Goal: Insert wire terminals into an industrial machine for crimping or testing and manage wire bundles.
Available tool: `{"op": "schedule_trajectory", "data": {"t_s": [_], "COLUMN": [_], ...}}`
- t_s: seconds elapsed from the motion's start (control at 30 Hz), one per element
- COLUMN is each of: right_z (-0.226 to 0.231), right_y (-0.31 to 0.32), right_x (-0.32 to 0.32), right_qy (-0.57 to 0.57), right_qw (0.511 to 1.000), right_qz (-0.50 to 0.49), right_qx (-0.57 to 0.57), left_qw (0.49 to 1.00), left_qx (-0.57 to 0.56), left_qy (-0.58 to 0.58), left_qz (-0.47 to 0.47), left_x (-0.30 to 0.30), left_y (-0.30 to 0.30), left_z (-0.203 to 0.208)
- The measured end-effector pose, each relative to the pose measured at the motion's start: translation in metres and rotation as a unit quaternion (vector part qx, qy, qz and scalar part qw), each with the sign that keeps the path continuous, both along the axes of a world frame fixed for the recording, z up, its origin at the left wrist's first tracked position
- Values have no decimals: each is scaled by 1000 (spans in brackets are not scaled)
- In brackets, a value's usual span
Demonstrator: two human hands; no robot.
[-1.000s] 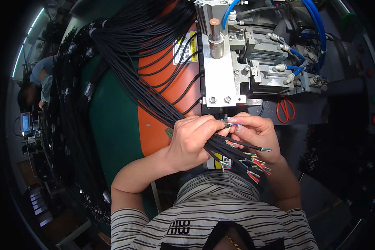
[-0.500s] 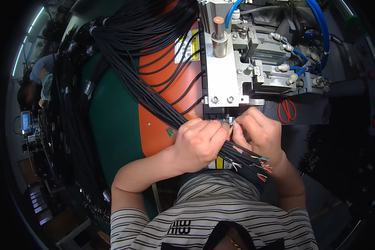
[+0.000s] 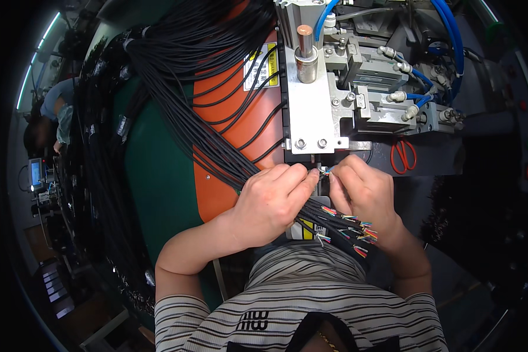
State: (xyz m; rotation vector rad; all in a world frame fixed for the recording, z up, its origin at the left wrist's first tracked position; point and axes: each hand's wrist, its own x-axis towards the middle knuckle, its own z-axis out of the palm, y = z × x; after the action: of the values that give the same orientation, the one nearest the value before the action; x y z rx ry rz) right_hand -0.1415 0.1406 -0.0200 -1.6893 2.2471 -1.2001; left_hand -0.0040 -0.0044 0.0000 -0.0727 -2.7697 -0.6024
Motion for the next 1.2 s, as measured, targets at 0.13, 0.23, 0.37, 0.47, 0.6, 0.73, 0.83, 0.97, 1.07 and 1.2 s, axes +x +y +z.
{"op": "schedule_trajectory", "data": {"t_s": [0.13, 0.23, 0.37, 0.47, 0.6, 0.73, 0.83, 0.97, 1.07, 1.2], "right_z": [-3, 1, 6, 6, -1, -5, -5, -15, -18, -12], "right_y": [2, -1, -2, -3, -3, -3, -1, 0, 3, 15], "right_x": [0, 1, 1, -7, -8, -4, -8, -12, -9, -9], "right_qy": [-8, 28, 68, 69, 26, -34, -60, -229, -224, -388], "right_qw": [1000, 999, 996, 994, 998, 999, 998, 972, 974, 919], "right_qz": [-12, -14, -5, 13, 15, -23, -4, 3, -20, 55], "right_qx": [5, 9, 58, 82, 50, -8, 28, 44, 28, -50], "left_qw": [1000, 999, 994, 989, 987, 991, 996, 999, 998, 996], "left_qx": [-3, -29, -106, -136, -146, -121, -71, -17, -19, -48], "left_qy": [-5, -10, -27, -55, -61, -56, -62, -12, 24, 8], "left_qz": [-8, -24, -27, -35, -40, -21, -2, 30, 53, 74], "left_x": [-2, -3, -6, -11, -13, -11, -5, 13, 23, 25], "left_y": [1, 3, 8, 10, 8, 8, 4, -16, -18, -19], "left_z": [3, 7, 13, 17, 15, 17, 16, 7, 1, -3]}}
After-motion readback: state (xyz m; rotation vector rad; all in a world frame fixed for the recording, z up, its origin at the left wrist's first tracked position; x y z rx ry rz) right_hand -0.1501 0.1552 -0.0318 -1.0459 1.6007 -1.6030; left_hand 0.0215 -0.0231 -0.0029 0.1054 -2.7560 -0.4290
